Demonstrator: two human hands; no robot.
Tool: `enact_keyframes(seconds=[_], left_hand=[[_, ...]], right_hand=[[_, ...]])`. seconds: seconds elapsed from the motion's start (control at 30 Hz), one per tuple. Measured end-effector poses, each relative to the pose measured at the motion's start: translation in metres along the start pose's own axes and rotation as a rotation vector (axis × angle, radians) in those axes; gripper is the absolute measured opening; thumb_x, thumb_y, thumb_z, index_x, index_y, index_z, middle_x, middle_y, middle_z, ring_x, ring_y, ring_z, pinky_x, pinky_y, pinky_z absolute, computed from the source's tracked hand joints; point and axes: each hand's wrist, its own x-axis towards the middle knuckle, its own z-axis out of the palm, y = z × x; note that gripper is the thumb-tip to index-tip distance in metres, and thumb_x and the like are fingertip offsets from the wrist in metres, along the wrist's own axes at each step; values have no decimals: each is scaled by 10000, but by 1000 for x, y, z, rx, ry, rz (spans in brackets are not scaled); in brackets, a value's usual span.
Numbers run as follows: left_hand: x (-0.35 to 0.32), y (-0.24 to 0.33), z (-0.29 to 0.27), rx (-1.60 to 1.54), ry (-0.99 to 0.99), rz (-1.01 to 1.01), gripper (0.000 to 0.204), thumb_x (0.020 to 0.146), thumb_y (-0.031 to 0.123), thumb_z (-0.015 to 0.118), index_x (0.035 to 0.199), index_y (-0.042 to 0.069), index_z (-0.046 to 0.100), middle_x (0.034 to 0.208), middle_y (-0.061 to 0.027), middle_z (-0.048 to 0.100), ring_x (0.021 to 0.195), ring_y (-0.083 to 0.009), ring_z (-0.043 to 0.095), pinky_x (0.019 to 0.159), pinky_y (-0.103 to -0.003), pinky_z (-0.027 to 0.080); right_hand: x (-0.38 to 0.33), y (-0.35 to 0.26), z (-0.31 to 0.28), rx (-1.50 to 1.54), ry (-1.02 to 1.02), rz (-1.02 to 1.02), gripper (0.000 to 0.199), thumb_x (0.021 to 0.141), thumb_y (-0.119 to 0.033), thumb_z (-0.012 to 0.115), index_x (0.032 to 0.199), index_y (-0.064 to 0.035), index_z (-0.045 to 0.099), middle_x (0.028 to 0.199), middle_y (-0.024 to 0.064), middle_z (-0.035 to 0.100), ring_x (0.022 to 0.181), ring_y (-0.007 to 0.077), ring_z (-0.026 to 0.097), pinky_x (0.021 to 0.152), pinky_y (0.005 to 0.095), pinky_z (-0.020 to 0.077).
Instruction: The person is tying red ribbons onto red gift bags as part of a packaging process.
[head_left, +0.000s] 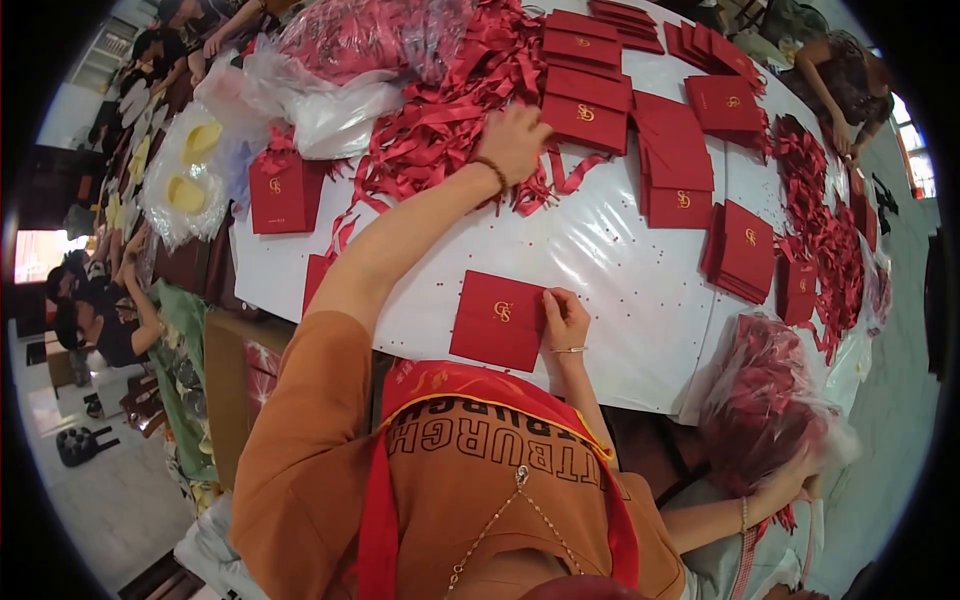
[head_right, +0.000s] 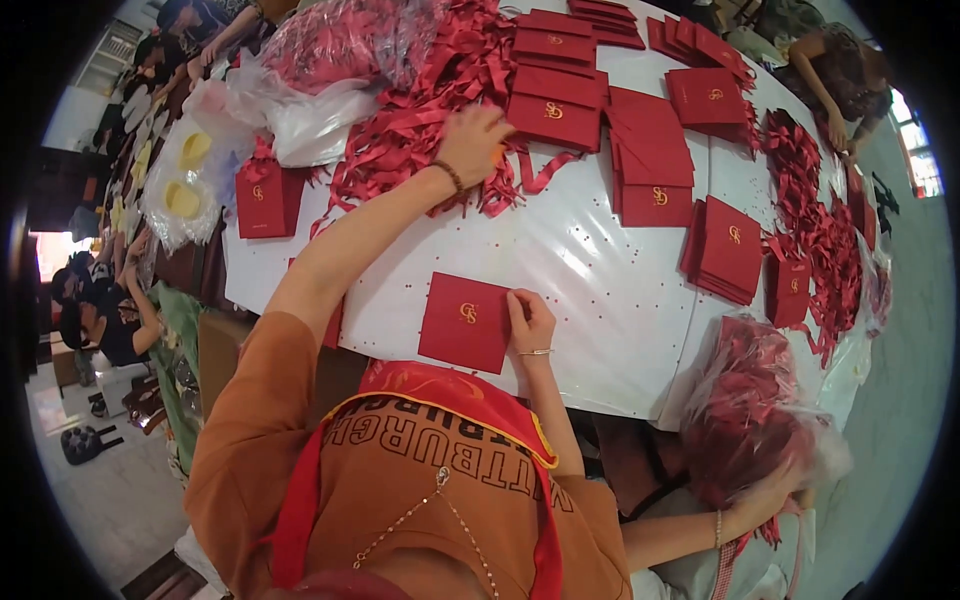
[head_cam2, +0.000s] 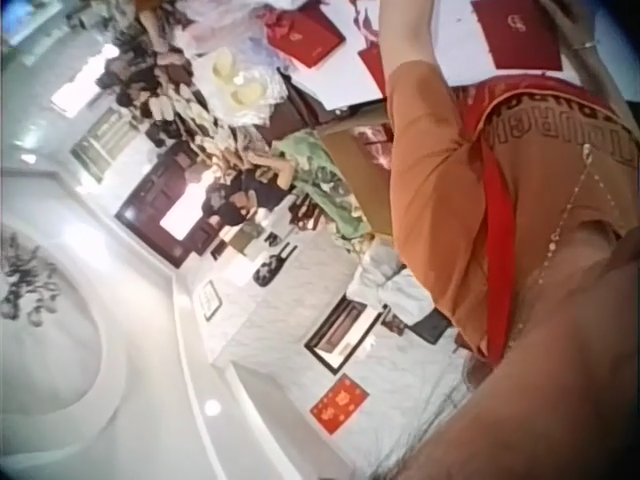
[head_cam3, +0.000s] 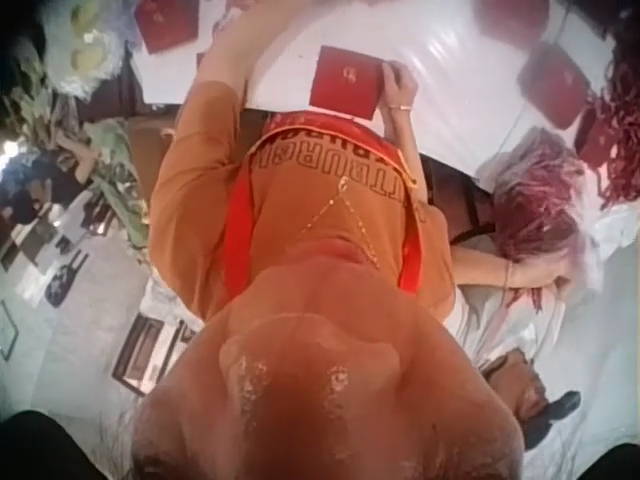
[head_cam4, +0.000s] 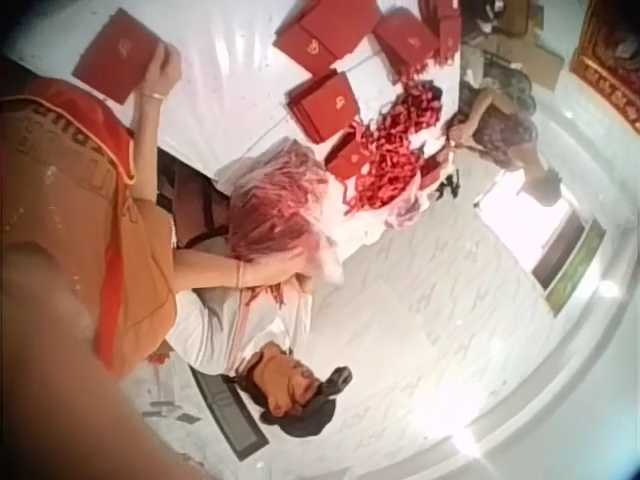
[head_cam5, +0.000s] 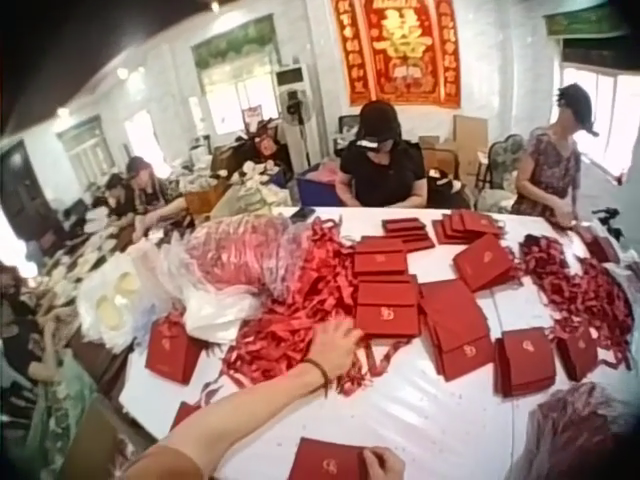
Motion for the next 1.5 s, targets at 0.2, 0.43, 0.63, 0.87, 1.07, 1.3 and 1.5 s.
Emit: enact_keyframes(seconds=[0.2,0.43,0.63,0.87,1.07,1.3,1.5], left_hand=[[-31,-73,-15,124,59,-713,427,783,354,516,1158,158,464,1185,-99,479,1066,-315,457,810,-503,355],[-72,-88,-45,26,-244,-576,202,761,242,535,939,176,604,925,-85,622,886,-260,584,756,-432,418],[-108,-66,-98,-467,86,-530,204,750,193,570,911,76,614,853,-122,628,793,-281,599,669,-339,467],[-246,0,-68,1,-94,-190,121,739,110,517,837,90,585,701,-105,577,683,-232,568,621,-371,389],[-285,44,-68,195,-292,-229,258,700,135,543,958,114,541,799,-54,547,716,-215,537,678,-402,324],[-282,70,-66,105,-201,-143,346,686,186,603,1019,120,537,831,-46,522,730,-194,497,669,-348,312],[-263,76,-56,208,-171,-141,160,698,199,590,830,110,581,835,-39,526,853,-198,458,707,-350,315]], right_hand=[[2,-10,3,-92,-33,-40,133,796,-112,589,852,9,591,729,55,597,654,88,547,607,209,438],[-1,-5,1,-114,-56,-97,133,789,-114,599,848,6,593,725,53,596,647,86,544,602,212,440],[7,-5,-5,46,-123,46,151,799,-123,596,881,3,583,753,31,596,674,88,542,614,213,440],[5,-17,-2,95,-172,70,163,803,-141,601,889,-4,580,740,13,578,642,53,505,572,182,409],[-8,-36,8,-40,-237,-51,146,803,-120,598,884,1,593,734,8,584,636,42,507,573,176,413],[-6,-49,19,-124,-299,-113,145,800,-115,594,882,5,598,721,20,603,626,52,518,591,191,427],[-4,-54,28,-142,-358,-122,143,799,-116,592,877,4,599,720,33,610,617,54,522,578,192,427]])
